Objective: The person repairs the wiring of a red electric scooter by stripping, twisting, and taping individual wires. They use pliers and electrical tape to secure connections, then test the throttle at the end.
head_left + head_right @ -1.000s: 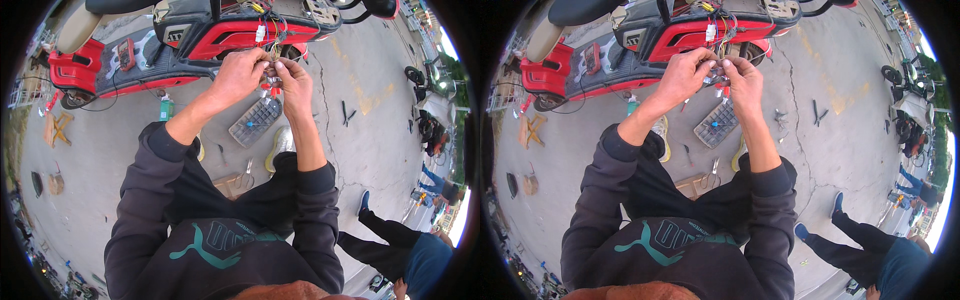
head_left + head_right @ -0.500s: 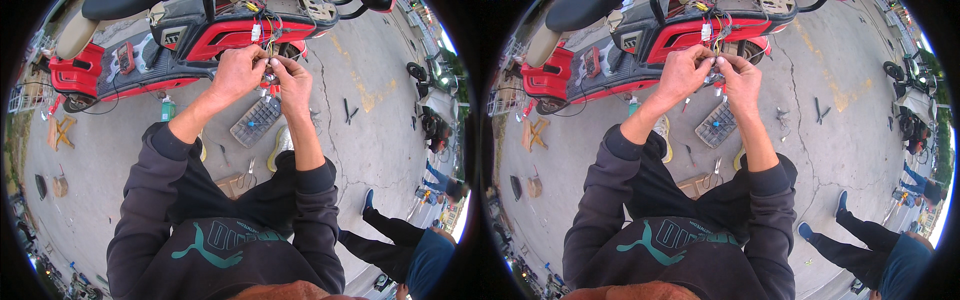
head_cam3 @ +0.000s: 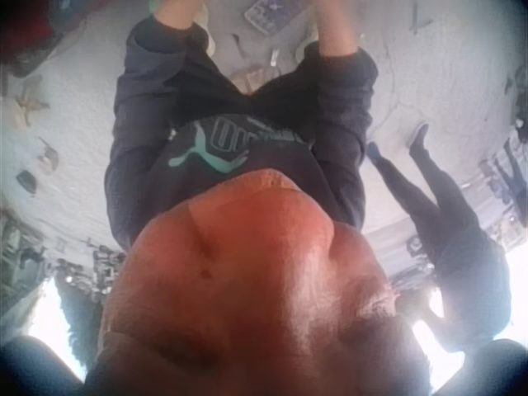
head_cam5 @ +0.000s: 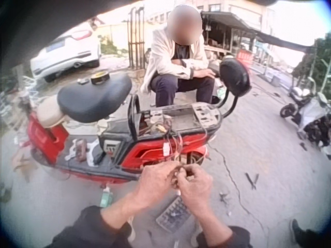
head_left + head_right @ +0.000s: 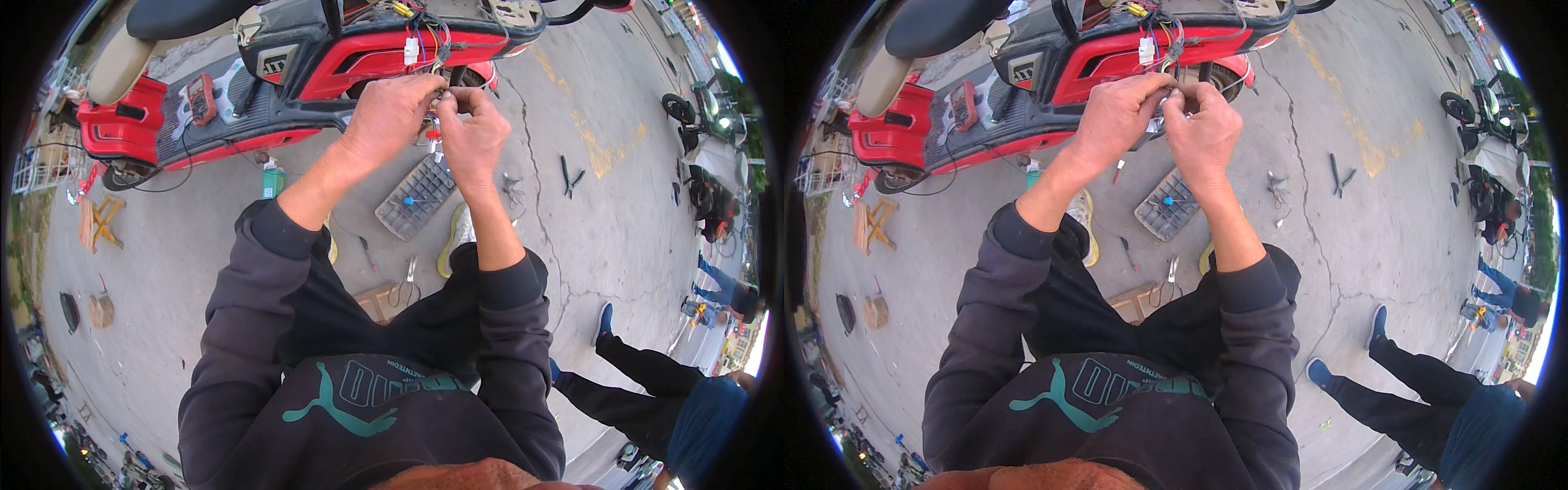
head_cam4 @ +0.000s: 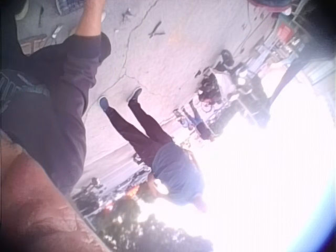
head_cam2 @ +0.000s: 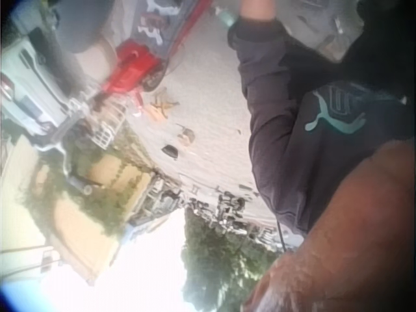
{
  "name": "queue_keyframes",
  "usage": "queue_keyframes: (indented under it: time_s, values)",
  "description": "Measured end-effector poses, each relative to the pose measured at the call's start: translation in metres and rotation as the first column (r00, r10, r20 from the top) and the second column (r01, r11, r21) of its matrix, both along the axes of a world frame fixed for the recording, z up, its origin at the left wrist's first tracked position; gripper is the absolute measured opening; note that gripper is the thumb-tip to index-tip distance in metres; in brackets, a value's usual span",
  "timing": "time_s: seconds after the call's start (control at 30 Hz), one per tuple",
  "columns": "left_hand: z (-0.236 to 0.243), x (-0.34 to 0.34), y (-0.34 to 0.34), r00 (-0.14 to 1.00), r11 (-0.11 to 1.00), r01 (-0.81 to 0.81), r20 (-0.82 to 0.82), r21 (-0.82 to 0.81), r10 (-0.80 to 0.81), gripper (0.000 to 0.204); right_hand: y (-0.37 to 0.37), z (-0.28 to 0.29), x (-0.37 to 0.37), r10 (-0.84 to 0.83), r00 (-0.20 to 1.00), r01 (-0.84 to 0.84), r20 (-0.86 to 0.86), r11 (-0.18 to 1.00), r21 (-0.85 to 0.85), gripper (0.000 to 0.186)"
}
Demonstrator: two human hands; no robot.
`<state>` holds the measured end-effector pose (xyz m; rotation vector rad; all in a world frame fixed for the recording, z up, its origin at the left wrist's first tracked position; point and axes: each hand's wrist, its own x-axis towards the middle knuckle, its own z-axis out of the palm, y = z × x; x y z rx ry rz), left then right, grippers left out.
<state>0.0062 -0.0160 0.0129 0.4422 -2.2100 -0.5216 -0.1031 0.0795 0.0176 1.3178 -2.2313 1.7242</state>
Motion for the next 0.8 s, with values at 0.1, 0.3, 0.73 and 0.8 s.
queue_keyframes:
  time_s: [0.1, 0.3, 0.73, 0.8]
  values:
    - [-0.002, 0.002, 0.000, 1.000, 0.999, -0.003, 0.014, -0.045, 0.003, 0.023, -0.004, 0.008, -0.004, 0.044, 0.953, -0.067, 0.298, 0.995, 0.068, 0.014]
    - [0.000, 0.009, -0.008, 1.000, 1.000, 0.003, -0.011, 0.002, -0.003, 0.014, -0.003, 0.009, -0.043, 0.221, 0.237, -0.525, 0.946, 0.849, -0.066, 0.023]
    - [0.002, 0.008, -0.003, 0.998, 0.992, 0.067, -0.010, 0.108, -0.066, 0.014, 0.010, -0.008, -0.027, 0.186, 0.715, -0.067, -0.674, 0.978, 0.199, 0.014]
    - [0.004, 0.010, -0.001, 0.996, 0.991, 0.080, 0.022, 0.108, -0.082, 0.013, 0.018, -0.007, -0.026, 0.224, 0.944, -0.166, -0.244, 0.957, 0.236, 0.022]
